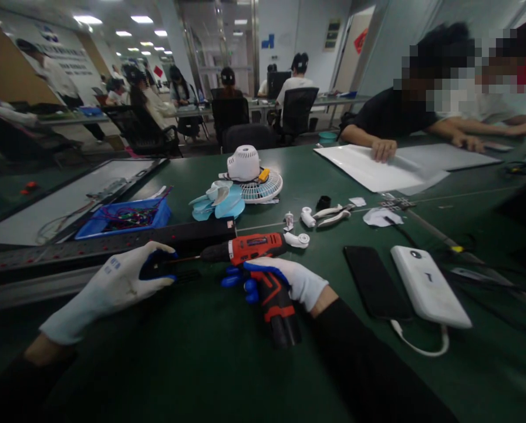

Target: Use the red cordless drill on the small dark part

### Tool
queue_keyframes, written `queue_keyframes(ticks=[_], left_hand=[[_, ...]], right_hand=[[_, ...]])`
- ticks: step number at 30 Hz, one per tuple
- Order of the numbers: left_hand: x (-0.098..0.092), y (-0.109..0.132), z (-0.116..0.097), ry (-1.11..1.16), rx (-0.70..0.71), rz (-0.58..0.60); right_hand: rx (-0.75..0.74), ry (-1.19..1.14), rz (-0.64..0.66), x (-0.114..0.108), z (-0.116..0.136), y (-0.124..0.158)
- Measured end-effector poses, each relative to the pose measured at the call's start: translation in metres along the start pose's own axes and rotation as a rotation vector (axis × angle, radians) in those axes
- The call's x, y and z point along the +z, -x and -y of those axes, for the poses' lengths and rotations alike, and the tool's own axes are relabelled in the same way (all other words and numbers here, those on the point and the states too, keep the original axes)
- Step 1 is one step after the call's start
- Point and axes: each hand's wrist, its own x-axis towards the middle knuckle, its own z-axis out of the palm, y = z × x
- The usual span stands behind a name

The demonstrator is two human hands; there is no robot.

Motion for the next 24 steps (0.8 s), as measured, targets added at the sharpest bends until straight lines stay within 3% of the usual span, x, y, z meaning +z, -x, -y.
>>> queue_keyframes(ticks=[10, 24], left_hand=[[-0.0009, -0.0005, -0.0026, -0.007, -0.002, -0.007], [-0.0014, -0.0009, -0.0033, 0.005, 0.005, -0.005]], right_hand=[[0.024, -0.071, 0.025, -0.0009, 0.0007, -0.0027], [0.02, -0.156, -0.041, -0.0024, -0.0011, -0.0019]])
